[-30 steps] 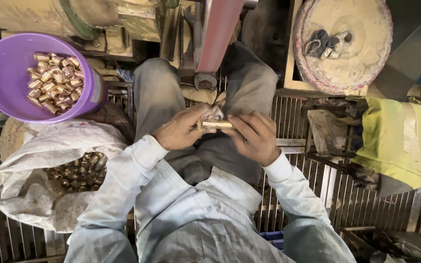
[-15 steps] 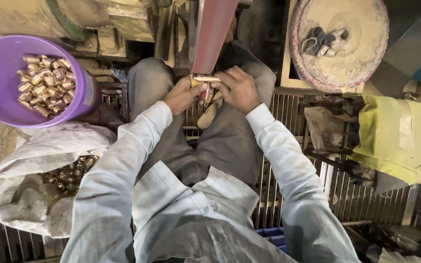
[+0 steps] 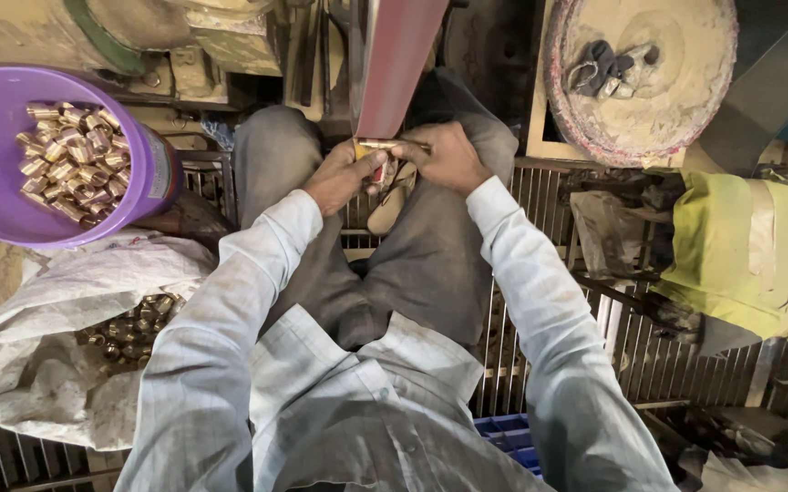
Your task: The person sits on a metal grate floor and repeatedly takes small brass-colored metal parts from a white sack. They hold each part against a vertical grinding belt to polish it, then place the finished part into a purple bucket.
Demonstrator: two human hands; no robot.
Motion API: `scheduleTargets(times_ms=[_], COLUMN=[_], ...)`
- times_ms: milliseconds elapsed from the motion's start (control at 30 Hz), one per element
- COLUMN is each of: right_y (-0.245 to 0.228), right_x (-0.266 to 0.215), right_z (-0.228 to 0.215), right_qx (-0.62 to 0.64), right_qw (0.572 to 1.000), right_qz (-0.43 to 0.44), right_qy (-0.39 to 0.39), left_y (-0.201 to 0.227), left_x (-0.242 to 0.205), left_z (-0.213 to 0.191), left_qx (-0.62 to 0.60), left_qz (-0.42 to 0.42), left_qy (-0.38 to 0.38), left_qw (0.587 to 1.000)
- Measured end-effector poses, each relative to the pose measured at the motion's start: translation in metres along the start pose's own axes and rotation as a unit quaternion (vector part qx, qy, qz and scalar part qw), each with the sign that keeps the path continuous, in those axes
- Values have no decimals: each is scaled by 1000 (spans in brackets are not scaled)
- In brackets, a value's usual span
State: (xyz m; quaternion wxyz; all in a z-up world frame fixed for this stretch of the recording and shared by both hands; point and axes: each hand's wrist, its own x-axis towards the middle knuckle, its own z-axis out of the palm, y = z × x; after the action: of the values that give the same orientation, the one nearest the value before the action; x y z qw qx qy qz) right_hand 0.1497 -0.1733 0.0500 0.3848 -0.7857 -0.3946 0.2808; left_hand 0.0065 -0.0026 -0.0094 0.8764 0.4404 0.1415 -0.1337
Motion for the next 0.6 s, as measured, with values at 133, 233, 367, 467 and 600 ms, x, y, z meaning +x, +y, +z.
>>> scheduleTargets(times_ms=[133,233,367,467,600], right_y=[13,13,-9,-43,-85], right_x=[14,14,-25,-67,-91], right_z=[-11,-16,3,24,43], right_qx=[71,129,75,21,76], right_qw=[987,965,989,998,995], right_qz=[102,172,10,19,52], right_qy=[-103,-152,-127,-53,-32], left_y=[-5,-2,-5,-3,0], left_x=[1,-8,-44,-73,-106], left_z=[-2,1,8,10,18], left_qx=[-18,-3,66,145,303], left_qz=[-14,12,76,102,156], left_qy=[5,-11,-20,3,63], left_qw=[1000,1000,995,984,938])
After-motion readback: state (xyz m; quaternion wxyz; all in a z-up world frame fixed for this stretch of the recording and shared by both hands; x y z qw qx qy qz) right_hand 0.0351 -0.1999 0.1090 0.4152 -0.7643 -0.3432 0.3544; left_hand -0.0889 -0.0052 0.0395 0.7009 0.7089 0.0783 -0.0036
